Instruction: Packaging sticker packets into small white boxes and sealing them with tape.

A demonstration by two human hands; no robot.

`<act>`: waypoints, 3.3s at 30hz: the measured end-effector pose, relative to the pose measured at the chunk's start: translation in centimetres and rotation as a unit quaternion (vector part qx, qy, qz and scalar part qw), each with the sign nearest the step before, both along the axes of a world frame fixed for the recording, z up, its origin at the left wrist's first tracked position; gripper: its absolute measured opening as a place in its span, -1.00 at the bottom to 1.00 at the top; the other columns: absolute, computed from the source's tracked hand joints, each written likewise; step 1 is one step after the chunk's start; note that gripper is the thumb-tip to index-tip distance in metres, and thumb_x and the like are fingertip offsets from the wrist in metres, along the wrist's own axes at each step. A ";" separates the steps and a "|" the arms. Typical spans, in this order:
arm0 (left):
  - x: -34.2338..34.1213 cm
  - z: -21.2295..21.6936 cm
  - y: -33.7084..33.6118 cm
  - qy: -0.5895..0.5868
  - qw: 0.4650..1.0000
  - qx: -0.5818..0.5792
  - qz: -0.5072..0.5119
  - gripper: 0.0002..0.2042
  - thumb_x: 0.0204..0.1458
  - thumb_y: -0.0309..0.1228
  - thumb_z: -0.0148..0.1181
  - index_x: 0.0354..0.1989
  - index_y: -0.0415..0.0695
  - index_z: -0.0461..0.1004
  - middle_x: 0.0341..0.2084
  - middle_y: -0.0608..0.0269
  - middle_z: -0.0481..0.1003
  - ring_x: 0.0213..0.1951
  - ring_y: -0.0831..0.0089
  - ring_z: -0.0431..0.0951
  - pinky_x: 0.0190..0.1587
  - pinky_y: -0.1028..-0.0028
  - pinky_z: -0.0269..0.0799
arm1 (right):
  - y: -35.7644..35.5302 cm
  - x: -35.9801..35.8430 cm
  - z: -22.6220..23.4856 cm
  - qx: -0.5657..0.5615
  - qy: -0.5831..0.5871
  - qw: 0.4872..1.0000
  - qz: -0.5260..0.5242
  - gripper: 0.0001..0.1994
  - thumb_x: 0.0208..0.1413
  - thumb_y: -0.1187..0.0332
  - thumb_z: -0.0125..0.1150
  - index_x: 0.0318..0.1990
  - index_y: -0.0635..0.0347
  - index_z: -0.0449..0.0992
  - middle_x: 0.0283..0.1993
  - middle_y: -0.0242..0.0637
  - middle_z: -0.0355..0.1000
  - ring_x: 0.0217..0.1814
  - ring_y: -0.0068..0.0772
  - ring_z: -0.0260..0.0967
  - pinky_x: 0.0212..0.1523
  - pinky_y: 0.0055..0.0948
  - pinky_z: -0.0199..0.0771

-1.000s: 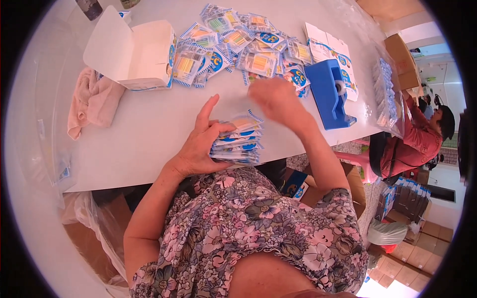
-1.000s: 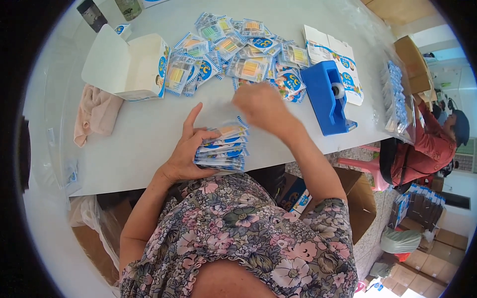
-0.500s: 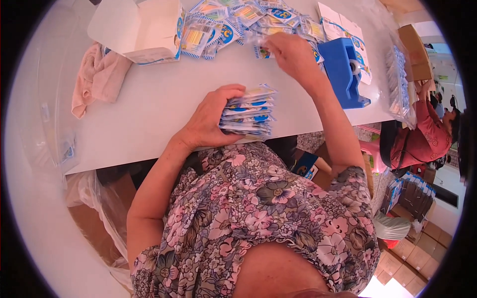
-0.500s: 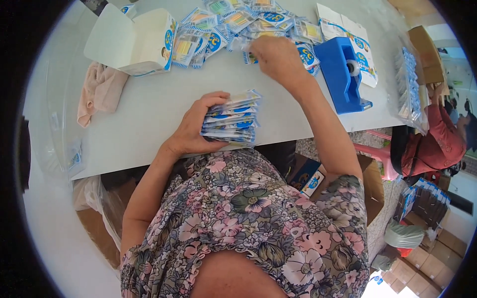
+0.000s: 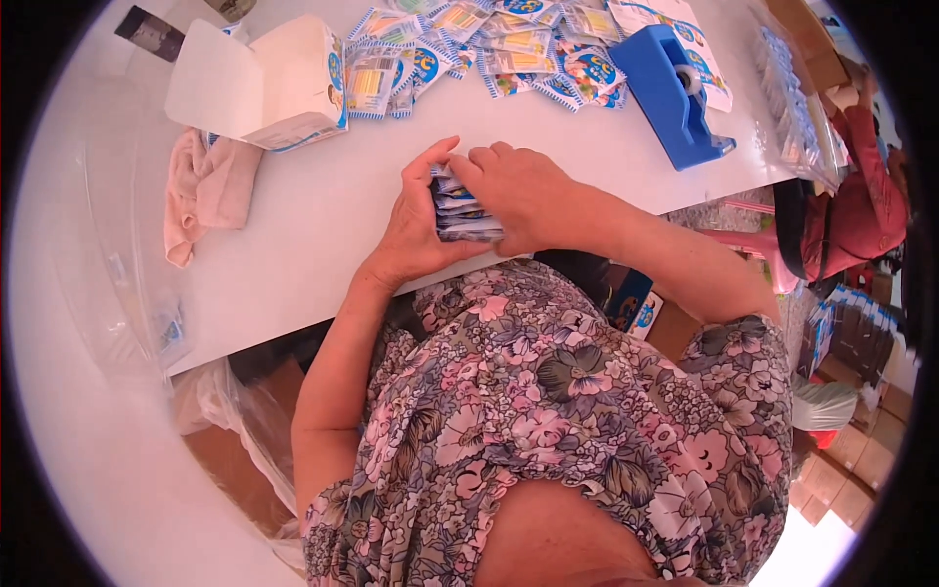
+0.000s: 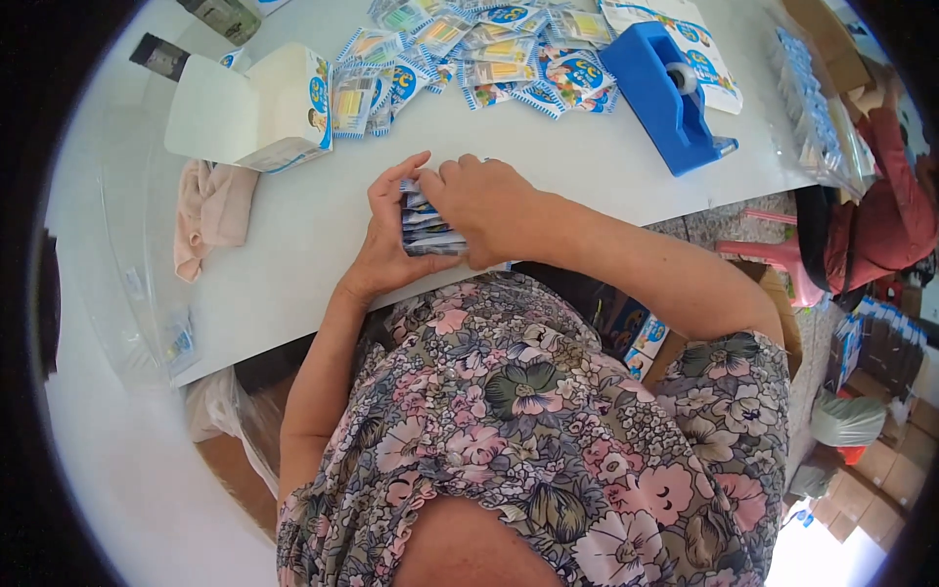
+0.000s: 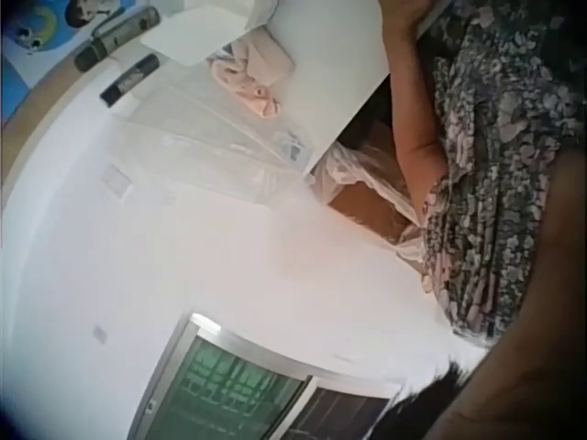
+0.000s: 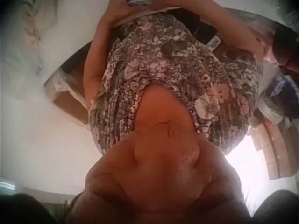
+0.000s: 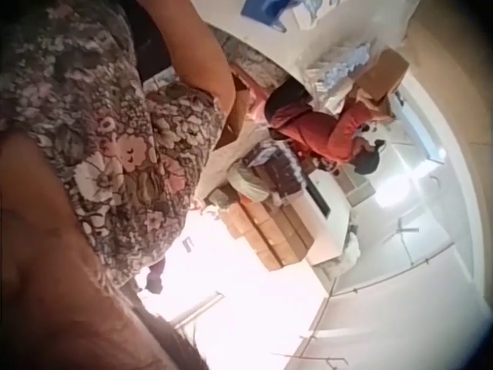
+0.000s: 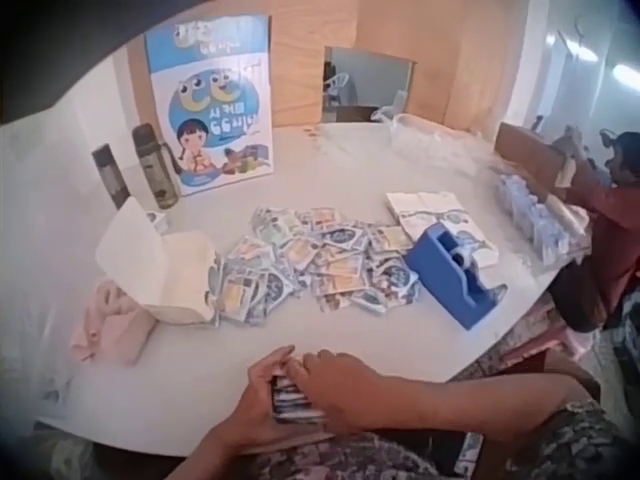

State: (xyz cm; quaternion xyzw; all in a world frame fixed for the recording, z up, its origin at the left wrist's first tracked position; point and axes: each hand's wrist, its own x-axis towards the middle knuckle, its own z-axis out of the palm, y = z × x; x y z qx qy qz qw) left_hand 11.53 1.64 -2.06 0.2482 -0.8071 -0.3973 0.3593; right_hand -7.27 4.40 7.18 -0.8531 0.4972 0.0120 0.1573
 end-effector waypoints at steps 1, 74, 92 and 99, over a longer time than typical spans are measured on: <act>0.1 0.2 0.1 0.029 0.997 0.069 -0.017 0.23 -0.49 -0.21 0.68 0.38 -0.09 -0.12 0.32 -0.06 0.11 0.33 0.02 0.20 0.33 0.16 0.17 | 0.3 -0.2 -0.5 -0.027 -0.015 1.000 0.001 -0.07 -0.48 0.23 0.59 0.19 0.22 0.27 -0.05 -0.10 0.41 0.01 -0.03 0.41 -0.04 -0.14 0.47; 7.1 1.7 2.4 0.059 0.912 0.023 0.405 0.29 -0.42 -0.37 0.58 0.41 -0.40 -0.35 0.22 -0.25 0.04 0.25 -0.13 0.11 0.29 0.08 0.13 | -9.9 11.1 0.8 -0.253 -0.017 0.966 0.039 -0.82 -0.02 0.43 0.28 -0.21 0.20 0.57 -0.17 -0.23 0.51 -0.03 -0.14 0.45 -0.12 -0.22 0.51; 11.7 0.9 4.2 0.178 0.867 0.020 0.466 0.20 -0.32 -0.56 0.47 0.44 -0.31 -0.36 0.32 -0.11 -0.06 0.35 0.10 0.06 0.39 0.14 0.00 | -15.1 6.8 -0.9 -0.211 -0.002 0.975 0.064 -0.53 0.08 0.45 0.23 0.20 0.11 0.40 0.30 -0.17 0.32 0.50 -0.13 0.03 0.37 -0.13 0.14; 11.9 3.6 6.6 0.001 0.793 -0.091 0.602 0.17 -0.31 -0.43 0.54 0.44 -0.26 -0.23 0.34 -0.12 -0.08 0.37 0.05 0.04 0.37 0.11 0.03 | -7.9 3.6 -5.2 -0.218 0.028 0.966 0.136 -0.53 -0.09 0.51 0.25 0.08 0.12 0.46 0.10 -0.27 0.44 0.20 -0.20 0.31 0.12 -0.14 0.26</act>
